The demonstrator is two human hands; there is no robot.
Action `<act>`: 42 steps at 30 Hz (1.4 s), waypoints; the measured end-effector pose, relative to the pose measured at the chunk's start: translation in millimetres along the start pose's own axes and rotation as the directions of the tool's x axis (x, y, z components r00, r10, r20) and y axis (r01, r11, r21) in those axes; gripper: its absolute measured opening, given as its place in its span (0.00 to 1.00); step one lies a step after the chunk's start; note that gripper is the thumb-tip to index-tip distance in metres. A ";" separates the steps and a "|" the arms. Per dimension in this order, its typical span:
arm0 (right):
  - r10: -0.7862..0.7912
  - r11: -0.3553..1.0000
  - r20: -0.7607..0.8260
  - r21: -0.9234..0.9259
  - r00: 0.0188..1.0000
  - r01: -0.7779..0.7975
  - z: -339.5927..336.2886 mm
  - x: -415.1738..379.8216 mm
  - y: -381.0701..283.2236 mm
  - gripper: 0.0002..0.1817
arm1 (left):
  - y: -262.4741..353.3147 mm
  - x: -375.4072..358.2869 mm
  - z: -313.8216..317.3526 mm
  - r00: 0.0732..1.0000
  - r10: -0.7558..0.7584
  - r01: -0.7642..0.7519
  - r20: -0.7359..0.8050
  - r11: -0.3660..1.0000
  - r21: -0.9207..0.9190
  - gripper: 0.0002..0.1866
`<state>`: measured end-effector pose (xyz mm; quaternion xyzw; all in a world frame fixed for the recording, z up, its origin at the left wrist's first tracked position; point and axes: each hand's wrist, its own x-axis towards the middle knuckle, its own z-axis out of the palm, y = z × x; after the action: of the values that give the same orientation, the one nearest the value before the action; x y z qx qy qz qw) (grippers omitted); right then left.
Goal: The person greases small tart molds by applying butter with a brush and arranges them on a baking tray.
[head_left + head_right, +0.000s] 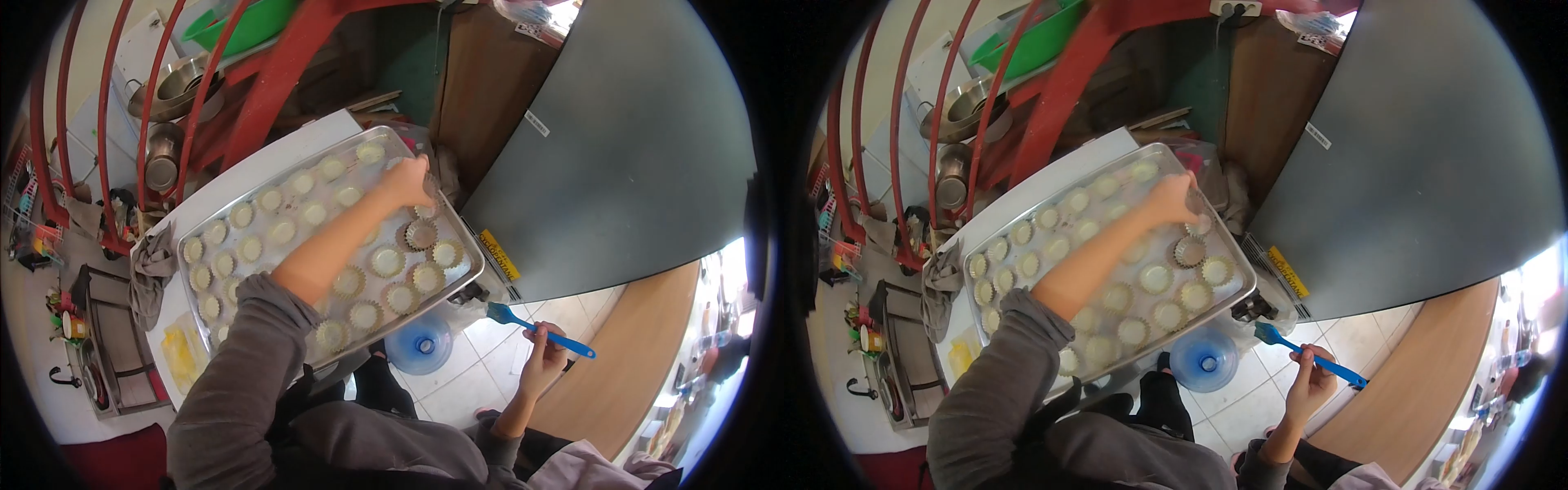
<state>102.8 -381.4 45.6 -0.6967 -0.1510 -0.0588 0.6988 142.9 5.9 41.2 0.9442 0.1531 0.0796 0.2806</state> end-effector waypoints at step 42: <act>-0.033 0.999 -0.124 -0.003 0.992 0.033 -18.7 24.0 -3.4 0.07 | 16.1 -70.1 63.9 0.992 0.019 -0.045 0.123 0.975 0.216 0.36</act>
<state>126.9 -397.0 56.2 -0.6895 -0.1189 -0.1137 0.7054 96.0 -62.7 -7.5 0.9747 0.1286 0.0098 0.1828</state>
